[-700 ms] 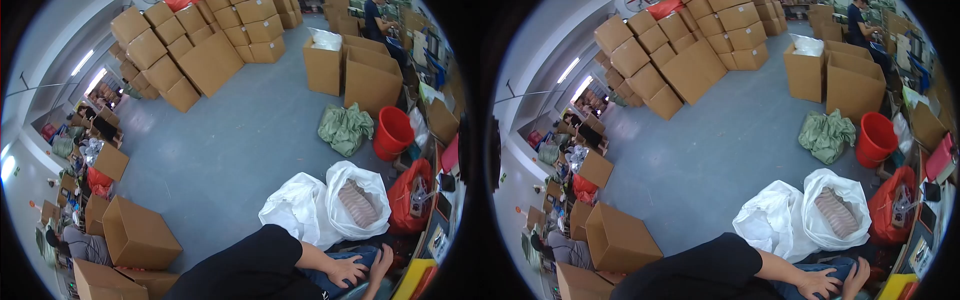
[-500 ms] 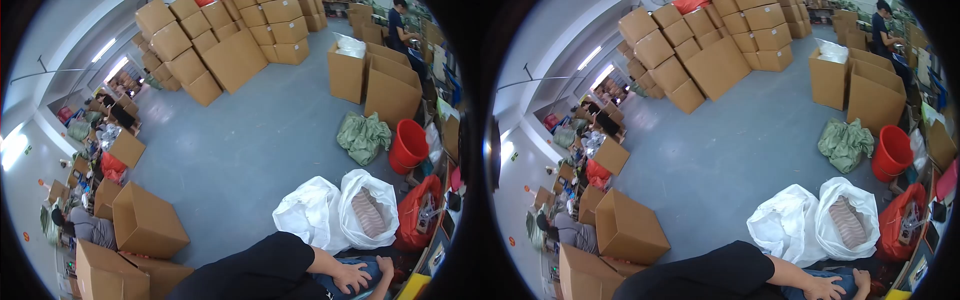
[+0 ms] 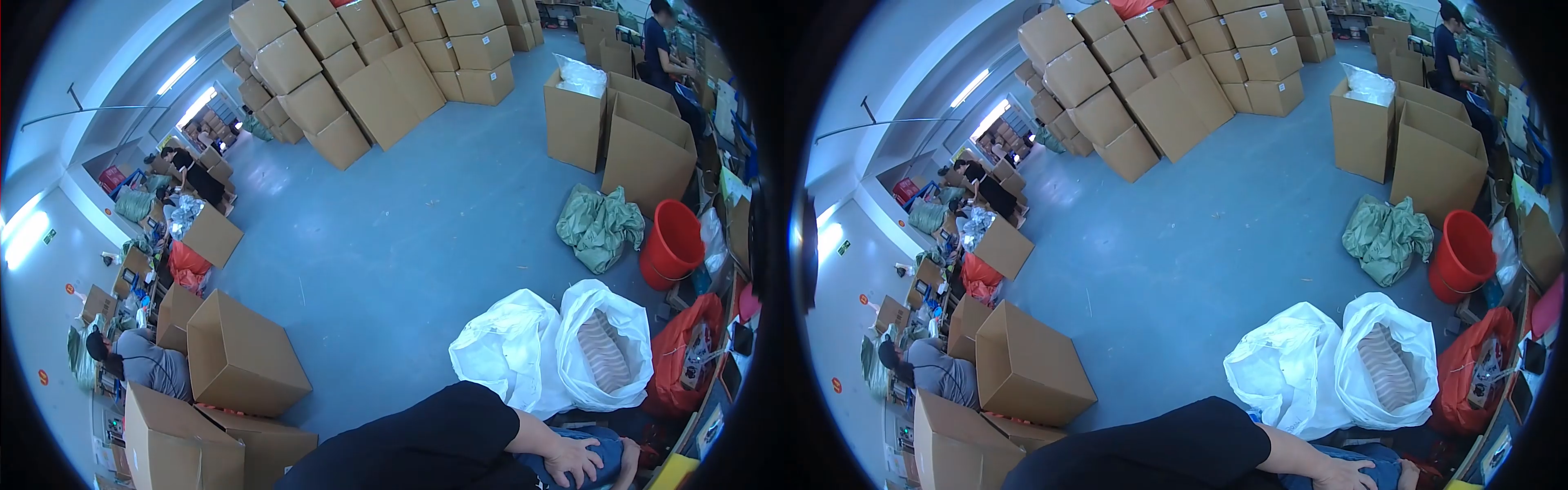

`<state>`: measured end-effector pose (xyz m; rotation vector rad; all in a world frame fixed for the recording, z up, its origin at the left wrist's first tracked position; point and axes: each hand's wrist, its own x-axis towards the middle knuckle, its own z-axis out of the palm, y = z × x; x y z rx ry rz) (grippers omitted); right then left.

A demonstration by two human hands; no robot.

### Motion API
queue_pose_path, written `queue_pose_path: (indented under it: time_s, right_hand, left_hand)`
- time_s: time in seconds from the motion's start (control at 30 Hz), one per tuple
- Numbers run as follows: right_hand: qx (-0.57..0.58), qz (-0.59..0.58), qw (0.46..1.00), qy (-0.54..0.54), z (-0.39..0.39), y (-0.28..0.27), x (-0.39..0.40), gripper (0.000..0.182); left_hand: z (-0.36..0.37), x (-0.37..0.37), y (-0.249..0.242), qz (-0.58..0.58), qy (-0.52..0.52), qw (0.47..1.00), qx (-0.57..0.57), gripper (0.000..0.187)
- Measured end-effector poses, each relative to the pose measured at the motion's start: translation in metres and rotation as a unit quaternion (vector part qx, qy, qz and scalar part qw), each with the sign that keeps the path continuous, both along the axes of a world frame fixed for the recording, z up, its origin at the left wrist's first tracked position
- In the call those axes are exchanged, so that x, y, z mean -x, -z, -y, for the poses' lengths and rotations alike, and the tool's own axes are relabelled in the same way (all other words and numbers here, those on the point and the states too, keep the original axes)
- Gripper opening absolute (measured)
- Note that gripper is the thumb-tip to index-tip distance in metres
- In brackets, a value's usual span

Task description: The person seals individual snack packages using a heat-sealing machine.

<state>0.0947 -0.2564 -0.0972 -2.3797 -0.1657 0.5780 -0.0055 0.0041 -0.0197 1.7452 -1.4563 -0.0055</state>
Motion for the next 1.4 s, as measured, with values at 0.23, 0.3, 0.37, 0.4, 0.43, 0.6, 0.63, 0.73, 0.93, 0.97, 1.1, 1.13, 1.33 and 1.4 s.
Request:
queue_pose_path:
  time_s: [0.23, 0.3, 0.37, 0.4, 0.43, 0.6, 0.63, 0.73, 0.93, 0.97, 1.1, 1.13, 1.33, 1.4]
  right_hand:
    - [-0.049, 0.046, 0.981, 0.180, -0.014, -0.022, 0.039, 0.038]
    - [0.065, 0.145, 0.961, 0.225, -0.032, -0.028, 0.054, 0.040]
    - [0.177, 0.137, 0.949, 0.221, -0.059, -0.064, 0.069, 0.040]
    - [0.206, 0.084, 0.944, 0.245, -0.082, -0.097, 0.066, 0.036]
    - [0.207, 0.204, 0.928, 0.232, -0.082, -0.096, 0.084, 0.033]
    - [0.215, 0.206, 0.920, 0.253, -0.093, -0.132, 0.086, 0.026]
    - [0.214, 0.201, 0.922, 0.253, -0.094, -0.134, 0.083, 0.025]
    - [0.204, 0.137, 0.938, 0.244, -0.093, -0.131, 0.075, 0.025]
    - [0.011, 0.074, 0.954, 0.290, -0.092, -0.115, 0.005, 0.046]
    - [-0.015, 0.035, 0.942, 0.335, -0.095, -0.088, -0.008, 0.059]
    - [0.024, -0.188, 0.925, 0.331, -0.105, -0.030, -0.059, 0.086]
    - [0.026, -0.197, 0.923, 0.329, -0.103, -0.022, -0.066, 0.086]
    - [0.126, -0.336, 0.852, 0.381, -0.076, 0.002, -0.087, 0.034]
    - [0.206, -0.245, 0.892, 0.318, -0.078, -0.002, -0.090, 0.027]
  left_hand:
    - [-0.003, 0.002, -0.001, -0.061, 0.018, 0.998, 0.017, 0.030]
    - [-0.016, -0.003, -0.025, -0.147, -0.036, 0.985, 0.079, 0.031]
    - [-0.018, -0.012, -0.026, -0.152, -0.221, 0.958, 0.101, 0.035]
    - [-0.018, -0.026, -0.025, -0.175, -0.275, 0.941, 0.096, 0.039]
    - [-0.011, -0.039, -0.017, -0.181, -0.324, 0.925, 0.079, 0.042]
    - [0.017, -0.103, 0.098, -0.108, -0.423, 0.865, -0.247, 0.070]
    - [0.018, -0.113, 0.108, -0.051, -0.433, 0.856, -0.278, 0.073]
    - [0.020, -0.156, 0.115, -0.262, -0.387, 0.786, -0.406, 0.063]
    - [0.061, -0.160, 0.127, -0.381, -0.349, 0.816, -0.257, 0.026]
    - [0.055, -0.158, 0.115, -0.384, -0.349, 0.814, -0.260, 0.026]
    - [0.051, -0.143, 0.115, -0.384, -0.333, 0.797, -0.327, 0.025]
    - [0.052, -0.144, 0.107, -0.409, -0.317, 0.789, -0.332, 0.024]
    - [0.058, -0.159, 0.097, -0.411, -0.254, 0.821, -0.305, 0.020]
    - [0.040, -0.196, 0.123, -0.536, -0.037, 0.832, -0.137, 0.026]
